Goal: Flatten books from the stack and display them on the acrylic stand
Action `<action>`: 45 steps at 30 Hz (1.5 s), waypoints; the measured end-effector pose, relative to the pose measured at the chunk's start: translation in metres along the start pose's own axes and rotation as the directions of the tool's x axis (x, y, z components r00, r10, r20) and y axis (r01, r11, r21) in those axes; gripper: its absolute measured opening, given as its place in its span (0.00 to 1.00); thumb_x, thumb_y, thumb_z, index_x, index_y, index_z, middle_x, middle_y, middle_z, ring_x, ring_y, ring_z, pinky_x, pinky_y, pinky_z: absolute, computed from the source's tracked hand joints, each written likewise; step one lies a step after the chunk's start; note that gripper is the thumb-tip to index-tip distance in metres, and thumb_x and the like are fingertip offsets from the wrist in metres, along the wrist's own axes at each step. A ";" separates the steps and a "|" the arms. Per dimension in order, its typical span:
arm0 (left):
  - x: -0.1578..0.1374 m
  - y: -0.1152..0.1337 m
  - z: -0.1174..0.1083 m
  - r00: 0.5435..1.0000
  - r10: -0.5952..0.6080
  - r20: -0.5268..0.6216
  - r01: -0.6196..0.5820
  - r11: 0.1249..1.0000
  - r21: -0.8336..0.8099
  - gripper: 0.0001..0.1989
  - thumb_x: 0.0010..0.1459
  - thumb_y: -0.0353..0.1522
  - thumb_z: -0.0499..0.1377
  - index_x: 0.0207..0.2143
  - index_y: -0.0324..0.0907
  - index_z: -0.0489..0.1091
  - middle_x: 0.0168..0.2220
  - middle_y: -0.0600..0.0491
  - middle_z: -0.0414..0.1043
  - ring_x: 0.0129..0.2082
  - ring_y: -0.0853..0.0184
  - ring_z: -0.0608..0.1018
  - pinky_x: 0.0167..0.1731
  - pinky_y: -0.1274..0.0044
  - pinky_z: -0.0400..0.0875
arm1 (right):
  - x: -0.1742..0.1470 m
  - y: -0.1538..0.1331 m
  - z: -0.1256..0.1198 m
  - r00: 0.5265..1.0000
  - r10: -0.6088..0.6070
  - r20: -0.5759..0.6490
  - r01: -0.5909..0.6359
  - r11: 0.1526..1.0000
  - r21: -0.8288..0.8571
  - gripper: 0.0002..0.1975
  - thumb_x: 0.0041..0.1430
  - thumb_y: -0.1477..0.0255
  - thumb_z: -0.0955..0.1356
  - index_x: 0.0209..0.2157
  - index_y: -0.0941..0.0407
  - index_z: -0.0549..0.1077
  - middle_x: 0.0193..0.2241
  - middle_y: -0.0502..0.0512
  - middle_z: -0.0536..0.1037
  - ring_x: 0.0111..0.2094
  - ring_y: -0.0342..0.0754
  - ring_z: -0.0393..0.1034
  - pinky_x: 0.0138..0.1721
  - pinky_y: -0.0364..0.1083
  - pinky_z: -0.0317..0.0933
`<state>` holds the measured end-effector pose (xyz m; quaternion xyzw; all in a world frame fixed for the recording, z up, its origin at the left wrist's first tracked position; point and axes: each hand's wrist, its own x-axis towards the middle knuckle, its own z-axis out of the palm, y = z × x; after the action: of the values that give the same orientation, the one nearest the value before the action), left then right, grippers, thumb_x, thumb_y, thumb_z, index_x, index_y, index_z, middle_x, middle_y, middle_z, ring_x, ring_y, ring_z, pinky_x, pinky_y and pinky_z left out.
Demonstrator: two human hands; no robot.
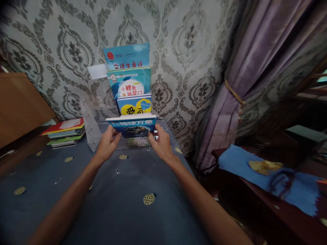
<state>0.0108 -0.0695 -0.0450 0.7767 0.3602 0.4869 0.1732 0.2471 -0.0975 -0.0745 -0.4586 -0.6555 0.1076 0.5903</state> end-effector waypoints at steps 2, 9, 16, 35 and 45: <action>0.001 0.000 0.001 1.000 0.001 -0.001 -0.001 1.000 0.028 0.15 0.63 0.29 0.53 0.52 0.43 0.64 0.36 0.50 0.75 0.45 0.57 0.80 0.51 0.62 0.73 | 0.000 0.004 0.000 1.000 0.010 -0.024 -0.010 1.000 0.028 0.11 0.65 0.60 0.66 0.44 0.50 0.71 0.39 0.55 0.79 0.35 0.52 0.76 0.32 0.50 0.72; 0.000 -0.008 0.005 1.000 0.017 0.009 -0.018 0.996 0.091 0.10 0.63 0.27 0.53 0.46 0.44 0.65 0.34 0.51 0.75 0.39 0.59 0.80 0.43 0.66 0.74 | -0.003 0.019 0.004 0.997 -0.052 -0.064 0.054 0.998 0.025 0.11 0.67 0.60 0.66 0.45 0.50 0.72 0.42 0.56 0.78 0.43 0.54 0.76 0.42 0.55 0.75; -0.001 -0.012 0.007 0.999 0.040 -0.023 -0.035 0.980 0.196 0.03 0.65 0.28 0.54 0.39 0.45 0.63 0.36 0.50 0.76 0.37 0.61 0.79 0.39 0.70 0.73 | -0.003 0.024 0.000 0.987 -0.116 -0.108 0.103 0.987 -0.120 0.13 0.67 0.58 0.66 0.45 0.50 0.75 0.39 0.56 0.76 0.39 0.53 0.74 0.38 0.55 0.76; -0.007 -0.013 0.011 0.998 -0.010 -0.058 0.025 0.960 0.278 0.27 0.64 0.27 0.53 0.65 0.38 0.54 0.57 0.38 0.71 0.54 0.54 0.76 0.56 0.59 0.71 | -0.010 0.031 0.005 0.998 0.027 -0.064 -0.034 0.994 -0.103 0.19 0.65 0.63 0.65 0.55 0.53 0.72 0.46 0.62 0.79 0.45 0.57 0.76 0.42 0.57 0.73; -0.006 -0.009 0.010 0.998 0.038 -0.055 -0.028 0.984 0.179 0.37 0.64 0.24 0.49 0.73 0.44 0.43 0.68 0.39 0.61 0.66 0.54 0.68 0.64 0.58 0.65 | -0.013 0.027 0.004 0.999 -0.009 -0.034 0.004 0.991 -0.132 0.23 0.68 0.63 0.63 0.62 0.51 0.69 0.56 0.65 0.76 0.54 0.60 0.73 0.46 0.61 0.73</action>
<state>0.0144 -0.0669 -0.0593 0.7804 0.3942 0.4779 0.0846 0.2550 -0.0900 -0.1028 -0.4963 -0.6524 0.0544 0.5702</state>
